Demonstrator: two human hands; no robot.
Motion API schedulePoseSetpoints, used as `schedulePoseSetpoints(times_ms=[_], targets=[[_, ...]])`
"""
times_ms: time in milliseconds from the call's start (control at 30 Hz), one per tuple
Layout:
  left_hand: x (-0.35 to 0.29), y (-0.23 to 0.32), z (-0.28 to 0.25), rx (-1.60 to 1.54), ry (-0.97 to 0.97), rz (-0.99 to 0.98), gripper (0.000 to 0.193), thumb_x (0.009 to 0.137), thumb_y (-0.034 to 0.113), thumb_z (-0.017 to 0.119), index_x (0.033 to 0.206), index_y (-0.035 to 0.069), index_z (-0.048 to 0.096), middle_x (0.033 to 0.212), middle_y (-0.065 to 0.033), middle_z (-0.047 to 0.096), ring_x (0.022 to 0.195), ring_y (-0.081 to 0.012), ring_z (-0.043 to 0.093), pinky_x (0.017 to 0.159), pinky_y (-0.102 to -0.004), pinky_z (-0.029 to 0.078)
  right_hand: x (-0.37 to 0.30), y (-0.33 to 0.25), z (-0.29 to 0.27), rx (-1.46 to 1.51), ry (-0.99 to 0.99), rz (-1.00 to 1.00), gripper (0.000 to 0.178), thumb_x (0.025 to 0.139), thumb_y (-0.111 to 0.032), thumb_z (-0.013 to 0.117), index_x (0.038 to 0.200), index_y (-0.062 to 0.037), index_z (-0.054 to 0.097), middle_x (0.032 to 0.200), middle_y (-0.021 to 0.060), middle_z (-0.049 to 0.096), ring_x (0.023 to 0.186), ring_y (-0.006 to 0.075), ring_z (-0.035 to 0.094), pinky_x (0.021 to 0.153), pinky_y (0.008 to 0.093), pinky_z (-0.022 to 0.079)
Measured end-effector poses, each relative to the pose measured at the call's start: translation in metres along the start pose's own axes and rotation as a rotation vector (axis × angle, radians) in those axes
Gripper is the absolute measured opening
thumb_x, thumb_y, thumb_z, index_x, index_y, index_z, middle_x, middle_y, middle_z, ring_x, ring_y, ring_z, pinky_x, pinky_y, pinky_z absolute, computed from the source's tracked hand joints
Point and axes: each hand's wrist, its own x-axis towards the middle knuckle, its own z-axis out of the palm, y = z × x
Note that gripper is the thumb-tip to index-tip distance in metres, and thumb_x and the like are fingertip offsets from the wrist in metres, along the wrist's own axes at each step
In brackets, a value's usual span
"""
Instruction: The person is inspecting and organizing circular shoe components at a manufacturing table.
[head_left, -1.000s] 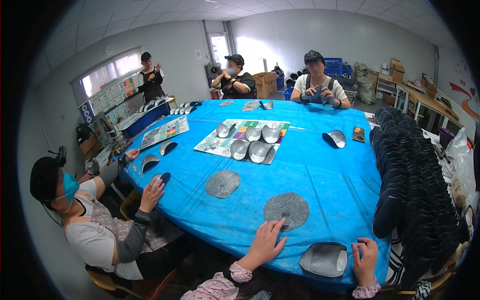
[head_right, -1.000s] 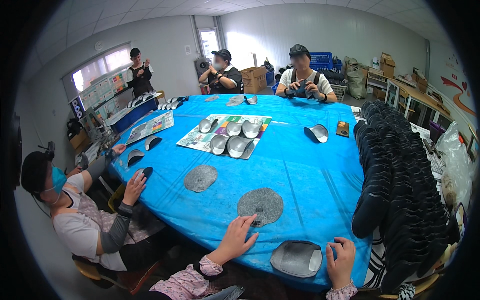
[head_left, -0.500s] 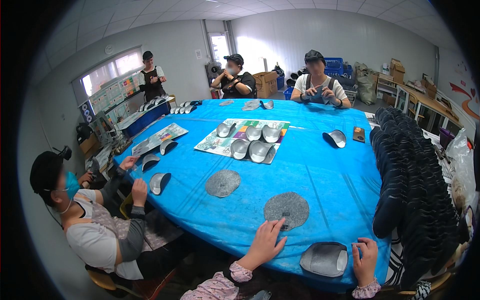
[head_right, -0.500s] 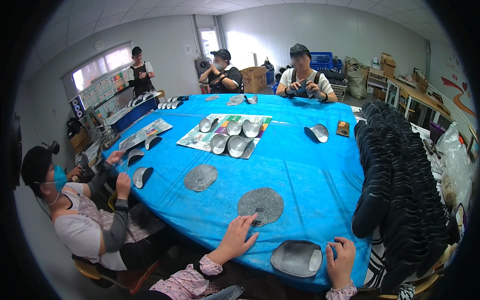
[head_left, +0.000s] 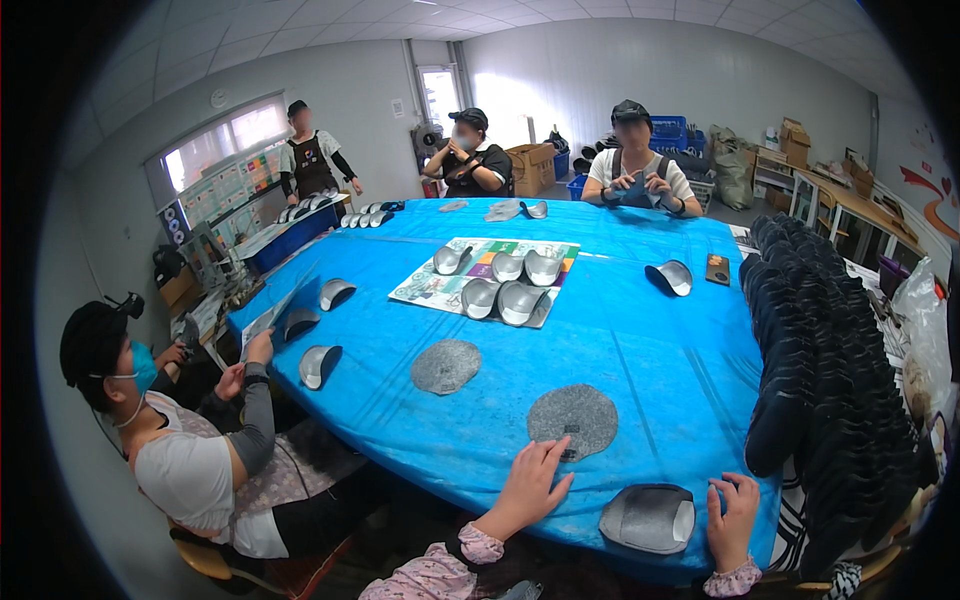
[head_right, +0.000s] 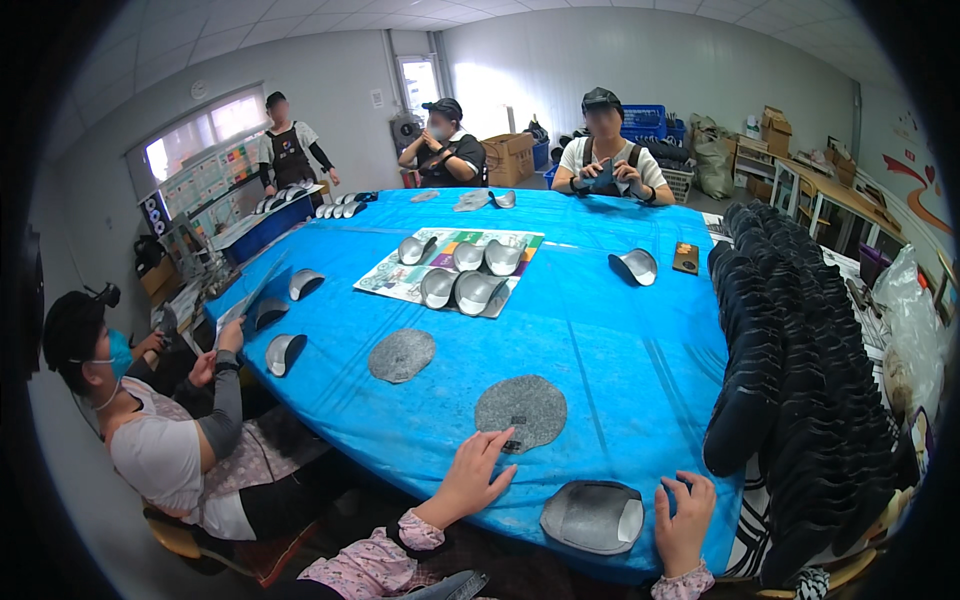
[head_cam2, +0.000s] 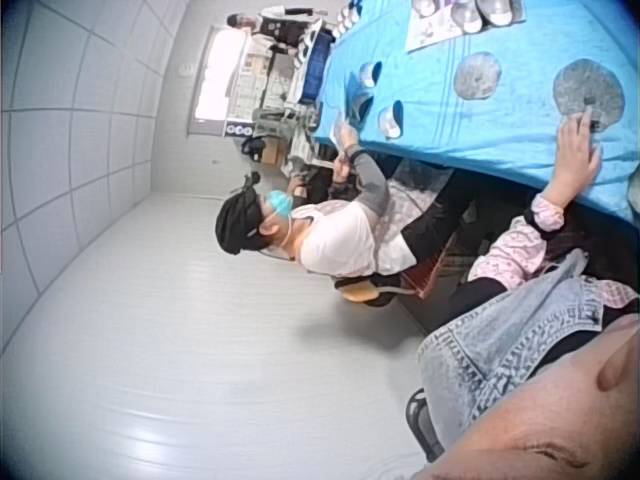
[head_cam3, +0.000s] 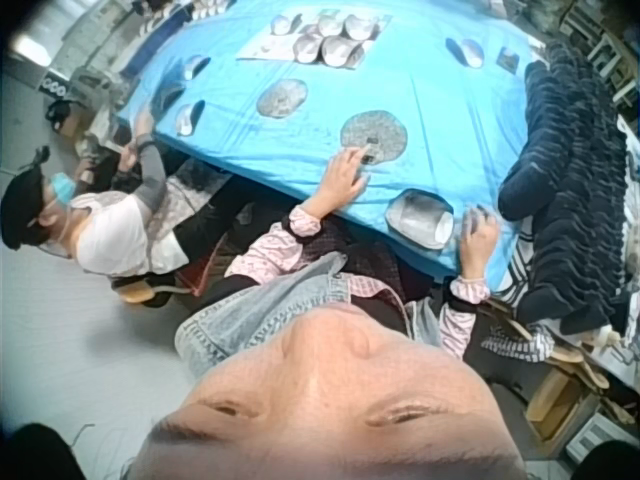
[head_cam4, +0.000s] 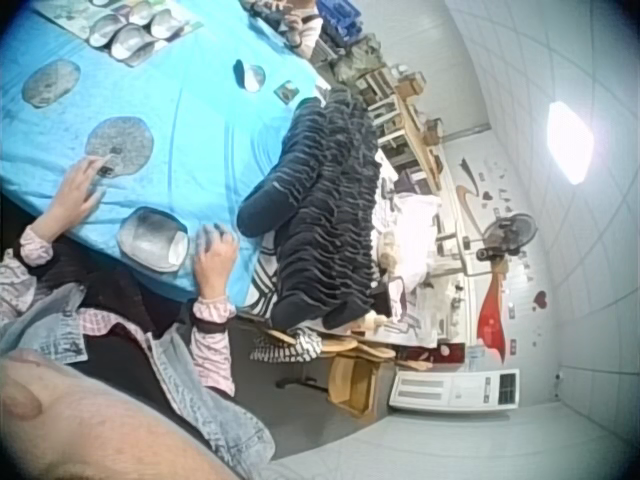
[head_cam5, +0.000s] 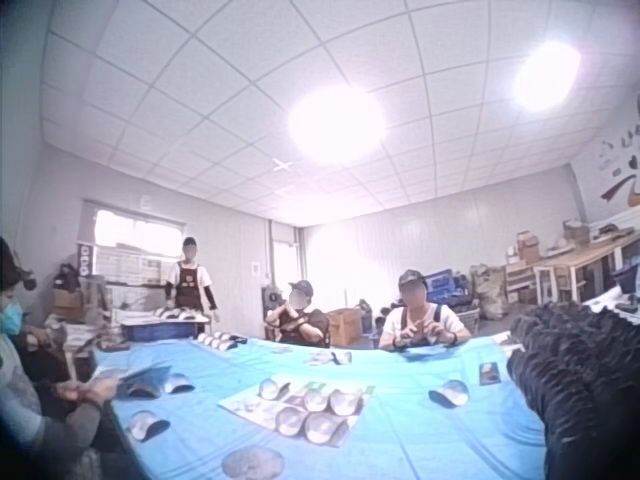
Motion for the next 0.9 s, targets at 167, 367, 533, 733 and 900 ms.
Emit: schedulePoseSetpoints(times_ms=[167, 367, 533, 733, 900], targets=[[0.000, -0.001, 0.001, -0.008, 0.000, -0.003, 0.058, 0.086, 0.024, 0.060, 0.136, 0.005, 0.038, 0.117, -0.0152, 0.048, 0.110, -0.0329, 0.047, 0.101, -0.0452, 0.034, 0.000, 0.001, 0.000, -0.013, -0.003, -0.009, 0.025, 0.085, -0.026, 0.060, 0.096, -0.0044, 0.064, 0.105, 0.0140, 0.055, 0.102, 0.0323, 0.048, 0.091, 0.0426, 0.036], [0.000, -0.002, 0.002, -0.015, -0.003, -0.005, 0.058, 0.086, 0.024, 0.060, 0.136, 0.005, 0.038, 0.117, -0.0152, 0.048, 0.110, -0.0336, 0.046, 0.100, -0.0451, 0.034, -0.001, 0.001, 0.002, -0.031, 0.021, -0.005, 0.023, 0.086, -0.025, 0.060, 0.094, -0.0046, 0.063, 0.105, 0.0141, 0.055, 0.102, 0.0325, 0.049, 0.090, 0.0422, 0.037], [0.000, -0.002, 0.002, -0.008, -0.005, -0.009, 0.058, 0.086, 0.024, 0.060, 0.137, 0.005, 0.038, 0.117, -0.0153, 0.048, 0.111, -0.0341, 0.046, 0.100, -0.0452, 0.034, -0.002, 0.006, 0.003, -0.003, 0.036, 0.000, 0.019, 0.085, -0.023, 0.061, 0.091, -0.0049, 0.064, 0.104, 0.0136, 0.056, 0.101, 0.0318, 0.049, 0.088, 0.0418, 0.037], [0.000, -0.002, 0.002, -0.012, -0.008, -0.010, 0.059, 0.086, 0.024, 0.061, 0.137, 0.005, 0.038, 0.118, -0.0155, 0.048, 0.111, -0.0342, 0.046, 0.100, -0.0450, 0.034, 0.000, -0.005, -0.003, 0.040, 0.005, -0.026, 0.017, 0.084, -0.022, 0.062, 0.084, -0.0046, 0.064, 0.103, 0.0135, 0.056, 0.100, 0.0314, 0.050, 0.086, 0.0409, 0.038], [0.000, -0.002, 0.002, -0.018, 0.002, -0.002, 0.059, 0.086, 0.024, 0.061, 0.137, 0.005, 0.038, 0.118, -0.0154, 0.048, 0.111, -0.0341, 0.046, 0.099, -0.0449, 0.034, 0.000, -0.003, 0.001, 0.047, 0.023, -0.032, 0.019, 0.085, -0.022, 0.061, 0.081, -0.0035, 0.062, 0.101, 0.0135, 0.057, 0.098, 0.0312, 0.050, 0.085, 0.0406, 0.039]])
